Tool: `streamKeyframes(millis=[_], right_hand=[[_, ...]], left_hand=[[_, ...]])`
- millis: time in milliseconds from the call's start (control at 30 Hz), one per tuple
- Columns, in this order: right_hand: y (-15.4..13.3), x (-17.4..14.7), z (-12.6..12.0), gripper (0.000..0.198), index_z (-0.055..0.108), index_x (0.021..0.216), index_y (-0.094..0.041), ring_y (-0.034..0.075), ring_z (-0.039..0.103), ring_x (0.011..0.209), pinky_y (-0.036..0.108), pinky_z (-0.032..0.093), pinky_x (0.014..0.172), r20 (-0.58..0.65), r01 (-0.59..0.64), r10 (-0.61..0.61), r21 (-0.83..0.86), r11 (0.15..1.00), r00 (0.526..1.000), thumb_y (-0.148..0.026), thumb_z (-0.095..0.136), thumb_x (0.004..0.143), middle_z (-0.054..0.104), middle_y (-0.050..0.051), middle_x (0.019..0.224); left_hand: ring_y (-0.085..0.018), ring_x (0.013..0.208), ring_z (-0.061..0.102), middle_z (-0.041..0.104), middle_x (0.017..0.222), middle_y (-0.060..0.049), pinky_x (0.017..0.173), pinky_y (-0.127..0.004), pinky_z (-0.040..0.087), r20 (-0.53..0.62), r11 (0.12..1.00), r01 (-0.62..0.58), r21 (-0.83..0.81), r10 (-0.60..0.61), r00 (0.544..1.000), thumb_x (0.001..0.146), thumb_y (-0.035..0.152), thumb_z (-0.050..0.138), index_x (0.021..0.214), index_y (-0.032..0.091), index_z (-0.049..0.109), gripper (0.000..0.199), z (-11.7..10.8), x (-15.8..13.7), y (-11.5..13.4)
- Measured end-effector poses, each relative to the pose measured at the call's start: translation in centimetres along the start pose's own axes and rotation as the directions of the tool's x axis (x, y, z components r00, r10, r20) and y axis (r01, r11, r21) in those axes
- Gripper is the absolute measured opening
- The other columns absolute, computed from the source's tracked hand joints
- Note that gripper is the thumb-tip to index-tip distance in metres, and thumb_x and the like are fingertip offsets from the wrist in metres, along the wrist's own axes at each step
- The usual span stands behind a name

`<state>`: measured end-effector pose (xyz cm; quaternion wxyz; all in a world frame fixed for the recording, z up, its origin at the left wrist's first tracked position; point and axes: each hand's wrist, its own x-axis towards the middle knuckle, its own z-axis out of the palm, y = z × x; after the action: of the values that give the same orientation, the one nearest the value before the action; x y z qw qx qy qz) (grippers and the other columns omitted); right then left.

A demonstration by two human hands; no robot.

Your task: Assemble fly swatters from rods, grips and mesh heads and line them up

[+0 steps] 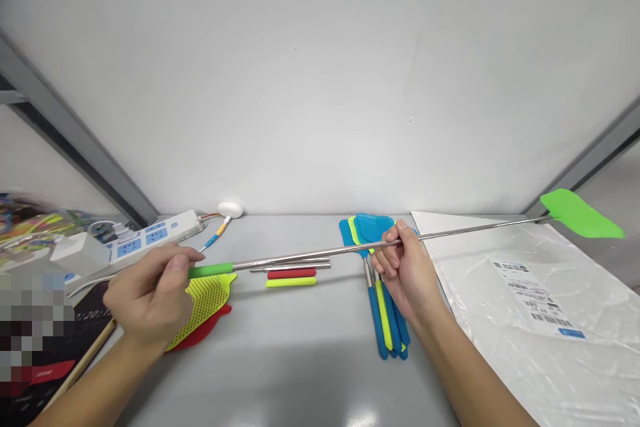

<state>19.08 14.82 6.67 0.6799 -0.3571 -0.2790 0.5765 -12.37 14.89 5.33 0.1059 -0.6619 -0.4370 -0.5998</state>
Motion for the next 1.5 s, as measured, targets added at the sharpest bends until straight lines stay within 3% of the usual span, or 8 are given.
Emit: streamKeyframes(millis=[267,433,567,767,1000,1133,1367,1500], right_hand=[[1.7,-1.2,0.6,0.030,0.056,0.069,-0.021,0.007,0.027,0.041,0.022,0.035,0.046,0.113,-0.018,0.024,-0.053,0.998,0.993,-0.042,0.056,0.091,0.031,-0.008,0.044],[3.0,-2.4,1.3,0.032,0.066,0.089,-0.021,0.009,0.032,0.045,0.024,0.038,0.048,0.257,-0.070,0.099,-0.117,0.991,0.961,-0.049,0.052,0.091,0.037,-0.007,0.050],[2.8,-2.9,1.6,0.034,0.068,0.095,-0.021,0.009,0.031,0.047,0.024,0.037,0.048,0.297,-0.105,0.136,-0.118,0.988,0.945,-0.051,0.054,0.090,0.036,-0.006,0.053],[1.5,-1.7,0.7,0.029,0.070,0.094,-0.019,0.006,0.029,0.046,0.020,0.037,0.047,0.223,-0.117,0.132,-0.080,0.990,0.966,-0.046,0.060,0.089,0.032,-0.008,0.053],[0.6,0.5,-1.1,0.018,0.071,0.084,-0.018,0.007,0.048,0.048,0.021,0.044,0.048,0.167,0.031,-0.001,-0.174,0.984,0.986,-0.034,0.076,0.077,0.054,-0.004,0.058],[1.1,0.5,-1.1,0.023,0.071,0.087,-0.019,0.011,0.057,0.053,0.023,0.046,0.048,0.230,0.056,0.004,-0.258,0.965,0.973,-0.037,0.078,0.074,0.063,0.000,0.065],[1.7,-0.1,-1.2,0.023,0.071,0.087,-0.020,0.013,0.057,0.058,0.022,0.043,0.046,0.259,0.132,-0.046,-0.328,0.935,0.965,-0.039,0.076,0.075,0.066,0.003,0.070],[2.7,-0.6,-0.7,0.024,0.073,0.084,-0.020,0.013,0.055,0.059,0.023,0.041,0.046,0.259,0.160,-0.058,-0.397,0.904,0.964,-0.042,0.077,0.073,0.066,0.004,0.068]], left_hand=[[-0.010,0.047,0.045,0.053,0.059,0.003,0.046,-0.023,0.034,0.164,0.978,-0.170,-0.119,0.188,0.968,0.080,0.011,0.052,0.081,0.019,0.061,0.012,0.8,-1.3,2.7],[-0.009,0.044,0.041,0.047,0.054,0.005,0.045,-0.022,0.031,0.246,0.955,-0.244,-0.169,0.280,0.928,0.079,0.010,0.056,0.086,0.020,0.061,0.013,1.3,-1.9,3.9],[-0.009,0.045,0.043,0.052,0.056,0.004,0.046,-0.022,0.033,0.233,0.949,-0.298,-0.104,0.315,0.920,0.079,0.019,0.066,0.089,0.021,0.061,0.011,1.4,-1.6,3.4],[-0.010,0.045,0.042,0.048,0.053,0.005,0.047,-0.024,0.031,0.350,0.897,-0.440,-0.044,0.426,0.834,0.082,0.029,0.068,0.081,0.020,0.063,0.010,0.9,0.0,0.9],[-0.009,0.046,0.041,0.045,0.050,0.005,0.049,-0.023,0.031,0.270,0.967,-0.253,0.042,0.233,0.934,0.085,0.020,0.060,0.061,0.019,0.053,0.025,0.0,1.0,-1.1],[-0.007,0.042,0.028,0.029,0.046,0.006,0.046,-0.025,0.025,0.175,0.984,-0.150,0.100,0.131,0.976,0.085,0.018,0.056,0.049,0.018,0.034,0.042,0.0,1.2,-1.0],[-0.008,0.046,0.023,0.020,0.051,0.005,0.045,-0.026,0.021,0.063,0.988,0.130,0.080,-0.135,0.989,0.086,0.021,0.053,0.051,0.019,0.024,0.046,0.6,0.3,-0.4],[-0.008,0.046,0.022,0.020,0.051,0.005,0.045,-0.026,0.021,0.077,0.988,0.134,0.071,-0.139,0.987,0.085,0.021,0.053,0.051,0.019,0.024,0.045,0.9,-0.3,0.2]])
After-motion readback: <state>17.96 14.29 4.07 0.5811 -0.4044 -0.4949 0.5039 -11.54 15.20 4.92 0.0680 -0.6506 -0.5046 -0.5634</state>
